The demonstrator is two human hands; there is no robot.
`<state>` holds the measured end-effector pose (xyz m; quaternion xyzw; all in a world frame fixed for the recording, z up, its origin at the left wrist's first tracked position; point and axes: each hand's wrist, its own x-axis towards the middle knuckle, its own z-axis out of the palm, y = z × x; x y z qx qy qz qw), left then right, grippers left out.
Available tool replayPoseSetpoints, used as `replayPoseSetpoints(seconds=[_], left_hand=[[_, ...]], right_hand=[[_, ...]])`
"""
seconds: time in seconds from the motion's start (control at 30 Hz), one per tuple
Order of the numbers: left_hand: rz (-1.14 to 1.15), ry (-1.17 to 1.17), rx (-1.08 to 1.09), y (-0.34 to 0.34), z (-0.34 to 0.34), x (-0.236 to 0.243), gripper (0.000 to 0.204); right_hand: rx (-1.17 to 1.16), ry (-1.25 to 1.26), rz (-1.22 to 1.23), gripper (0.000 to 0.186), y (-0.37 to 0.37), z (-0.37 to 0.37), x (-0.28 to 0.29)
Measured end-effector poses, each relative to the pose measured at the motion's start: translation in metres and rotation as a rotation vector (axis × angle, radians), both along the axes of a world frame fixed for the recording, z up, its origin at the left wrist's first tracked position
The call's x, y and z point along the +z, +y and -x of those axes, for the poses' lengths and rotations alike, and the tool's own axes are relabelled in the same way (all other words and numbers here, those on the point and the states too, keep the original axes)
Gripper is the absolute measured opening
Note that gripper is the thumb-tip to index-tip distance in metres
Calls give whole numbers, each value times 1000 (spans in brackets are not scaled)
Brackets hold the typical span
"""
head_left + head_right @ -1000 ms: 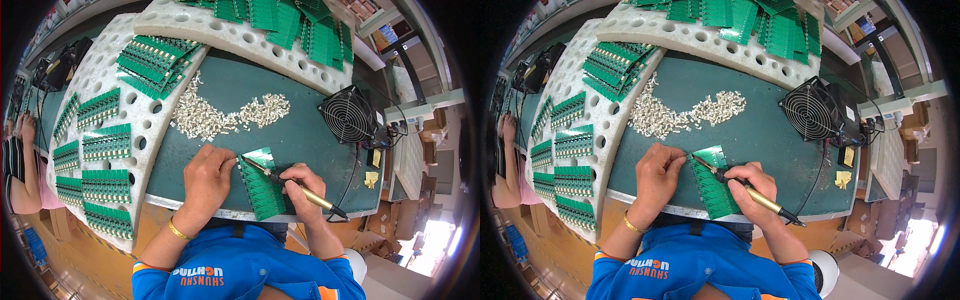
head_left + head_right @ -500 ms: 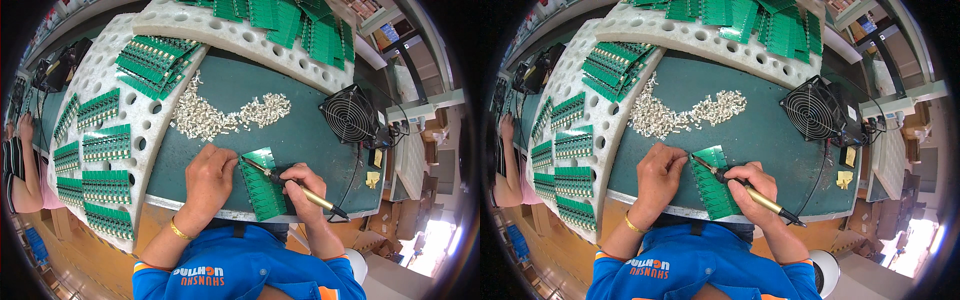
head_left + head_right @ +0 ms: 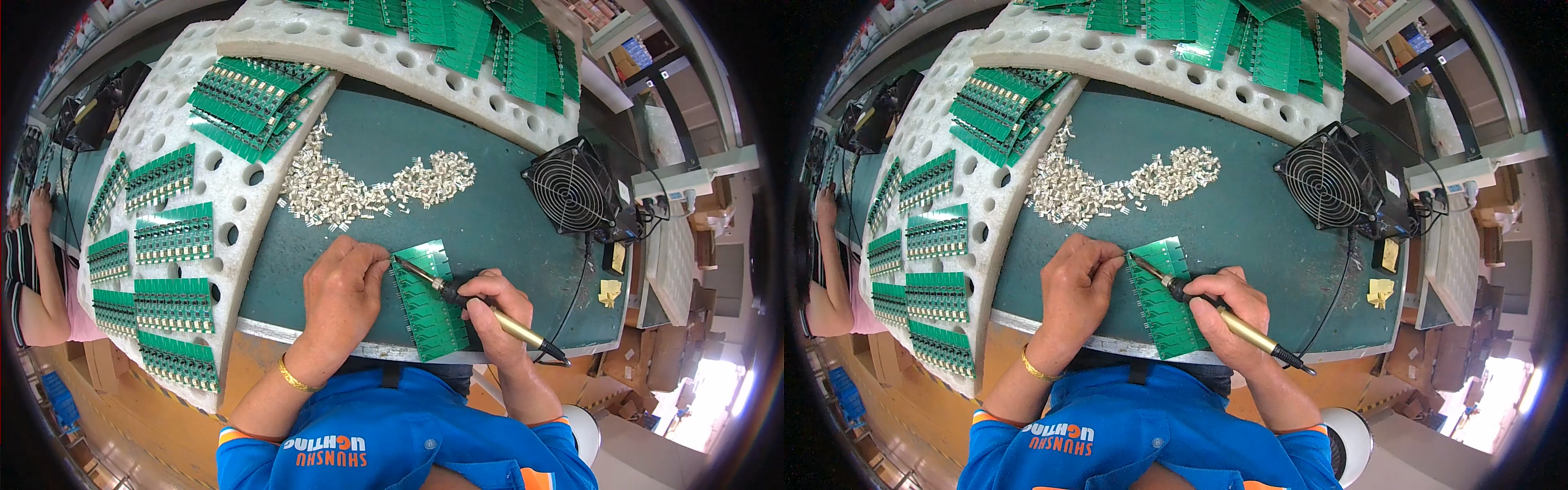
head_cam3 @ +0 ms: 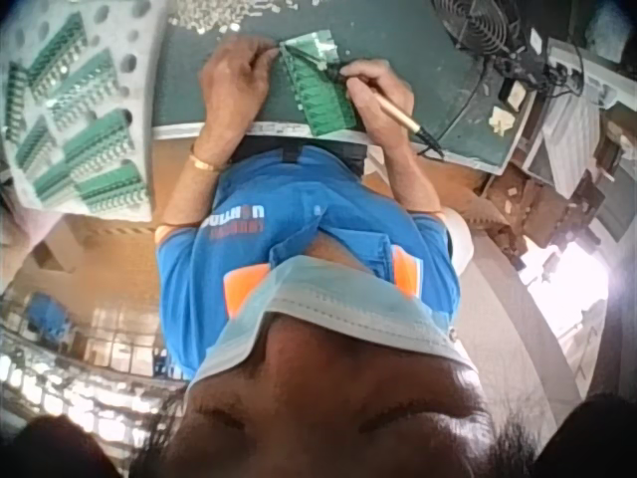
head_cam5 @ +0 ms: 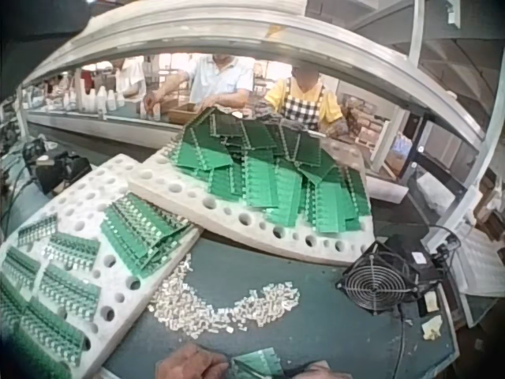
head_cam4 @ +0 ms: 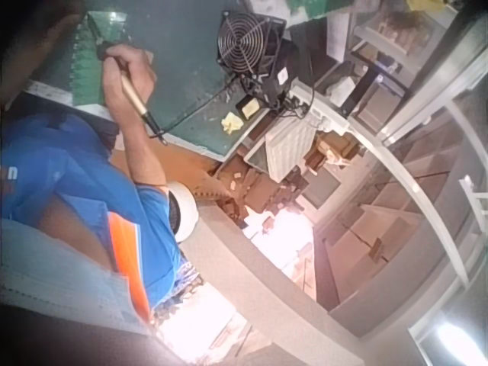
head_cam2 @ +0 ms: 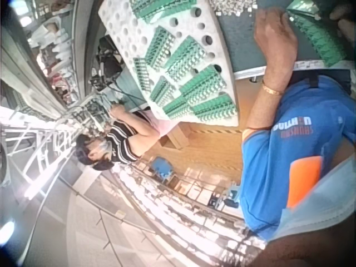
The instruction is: The person solders components onto a circuit board strip using a soldering iron and solder wire, then turns and holds the board by hand.
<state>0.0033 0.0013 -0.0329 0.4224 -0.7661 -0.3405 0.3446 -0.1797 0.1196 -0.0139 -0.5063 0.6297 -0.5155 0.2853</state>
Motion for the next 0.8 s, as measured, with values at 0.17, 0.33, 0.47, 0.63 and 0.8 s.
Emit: replayPoseSetpoints(seconds=[0.17,0.33,0.47,0.63,0.8], left_hand=[[5,-21,0,0,1,1,10],[11,-25,-8,0,1,0,10],[-6,-19,-15,0,0,1,10],[-21,-19,-26,0,-1,-1,12],[-74,0,-35,0,-2,-2,16]], right_hand=[[40,18,72,17,-1,1,-4],[40,29,56,18,1,1,-4],[48,51,79,19,2,1,-4],[48,73,84,22,5,-1,-4],[70,149,116,27,7,-4,-3]])
